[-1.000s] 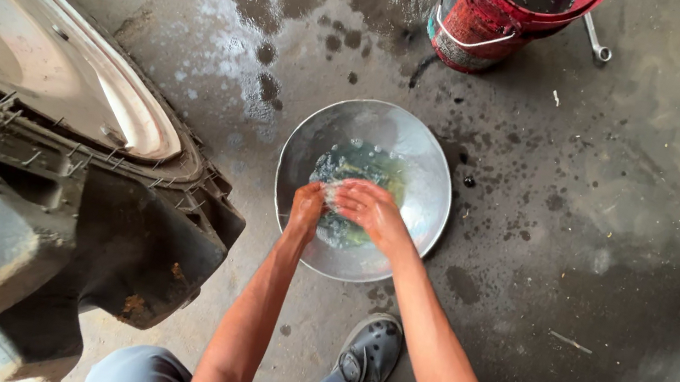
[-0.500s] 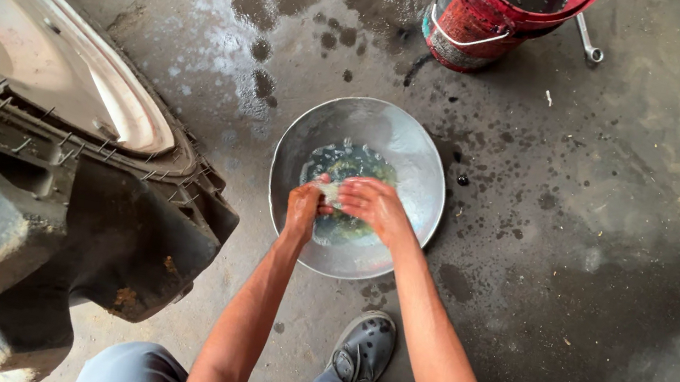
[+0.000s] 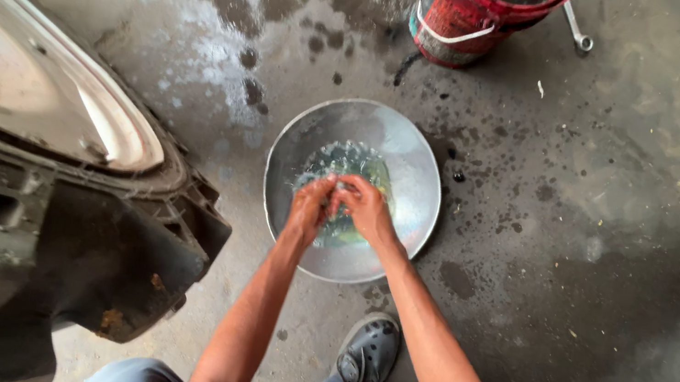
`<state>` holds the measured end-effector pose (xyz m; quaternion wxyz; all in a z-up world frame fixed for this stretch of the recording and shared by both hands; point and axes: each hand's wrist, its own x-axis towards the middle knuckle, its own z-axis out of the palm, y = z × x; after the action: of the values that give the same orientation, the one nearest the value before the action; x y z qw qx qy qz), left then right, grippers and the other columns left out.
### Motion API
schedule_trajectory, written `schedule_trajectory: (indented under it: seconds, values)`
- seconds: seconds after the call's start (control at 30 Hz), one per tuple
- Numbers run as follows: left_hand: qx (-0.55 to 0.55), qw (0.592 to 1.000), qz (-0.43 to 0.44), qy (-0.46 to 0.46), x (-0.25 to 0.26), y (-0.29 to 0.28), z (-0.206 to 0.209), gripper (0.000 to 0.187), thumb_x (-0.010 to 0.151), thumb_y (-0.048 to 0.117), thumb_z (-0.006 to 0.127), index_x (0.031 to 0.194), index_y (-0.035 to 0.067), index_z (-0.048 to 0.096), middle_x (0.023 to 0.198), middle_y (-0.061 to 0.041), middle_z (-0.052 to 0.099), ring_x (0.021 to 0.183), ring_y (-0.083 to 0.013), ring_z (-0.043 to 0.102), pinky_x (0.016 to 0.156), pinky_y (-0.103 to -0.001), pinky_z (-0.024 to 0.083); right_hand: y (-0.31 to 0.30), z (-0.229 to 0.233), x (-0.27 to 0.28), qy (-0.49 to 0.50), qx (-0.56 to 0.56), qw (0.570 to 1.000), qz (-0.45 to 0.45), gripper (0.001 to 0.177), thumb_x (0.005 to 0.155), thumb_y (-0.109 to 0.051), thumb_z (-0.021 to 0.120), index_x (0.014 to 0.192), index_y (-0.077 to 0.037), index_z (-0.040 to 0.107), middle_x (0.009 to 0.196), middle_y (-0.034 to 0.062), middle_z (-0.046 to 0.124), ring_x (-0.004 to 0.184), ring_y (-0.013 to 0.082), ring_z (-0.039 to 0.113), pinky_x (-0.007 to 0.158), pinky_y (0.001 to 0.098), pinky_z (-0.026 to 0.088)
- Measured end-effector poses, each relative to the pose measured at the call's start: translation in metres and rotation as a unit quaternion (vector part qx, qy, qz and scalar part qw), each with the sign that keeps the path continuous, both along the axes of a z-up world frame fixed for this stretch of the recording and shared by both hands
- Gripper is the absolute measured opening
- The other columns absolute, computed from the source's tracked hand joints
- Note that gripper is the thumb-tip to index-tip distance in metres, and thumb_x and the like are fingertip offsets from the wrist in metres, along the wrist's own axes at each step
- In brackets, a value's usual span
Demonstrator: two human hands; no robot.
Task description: The person washes small mechanical parts in a metal bowl filled with soapy water, scrubbing them by hand. They then move to a tractor engine and use a screwdriver to adjust a component near the engine block.
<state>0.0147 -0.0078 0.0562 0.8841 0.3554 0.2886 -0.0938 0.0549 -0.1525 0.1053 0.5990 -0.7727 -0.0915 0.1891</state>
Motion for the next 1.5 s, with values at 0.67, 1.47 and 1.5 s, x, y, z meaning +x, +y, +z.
schedule_trajectory:
  seconds: [0.67, 1.47, 1.5]
  values:
    - [0.18, 0.979, -0.08, -0.05, 0.015, 0.003, 0.052, 0.026, 0.096, 0.044, 0.06, 0.099, 0.019, 0.069, 0.074, 0.007, 0.055, 0.058, -0.0039, 0.049, 0.049, -0.022, 0.038, -0.045, -0.058, 0.021, 0.261, 0.167, 0.915, -0.257, 0.022, 0.106, -0.024, 0.057, 0.108, -0.004, 0.064, 0.089, 0.0063, 0.07, 0.075, 0.0124, 0.068, 0.061, 0.0295, 0.056]
    - [0.162, 0.98, -0.115, -0.002, -0.009, -0.018, -0.027, 0.02, 0.101, 0.01, 0.047, 0.102, 0.006, 0.066, 0.084, -0.005, 0.067, 0.071, -0.0124, 0.062, 0.056, -0.028, 0.05, -0.022, 0.003, -0.003, 0.241, -0.008, 0.97, -0.031, 0.024, 0.101, -0.028, 0.06, 0.112, -0.009, 0.069, 0.086, 0.0015, 0.068, 0.067, 0.0056, 0.06, 0.05, 0.0232, 0.049]
    - [0.197, 0.975, -0.096, -0.038, -0.008, -0.021, -0.019, 0.02, 0.101, 0.009, 0.047, 0.102, 0.006, 0.067, 0.083, -0.006, 0.067, 0.071, -0.0134, 0.062, 0.055, -0.029, 0.05, -0.013, 0.021, -0.003, 0.198, -0.011, 0.98, -0.018, 0.023, 0.1, -0.025, 0.062, 0.115, -0.009, 0.069, 0.09, 0.0019, 0.069, 0.071, 0.0067, 0.062, 0.052, 0.0248, 0.05]
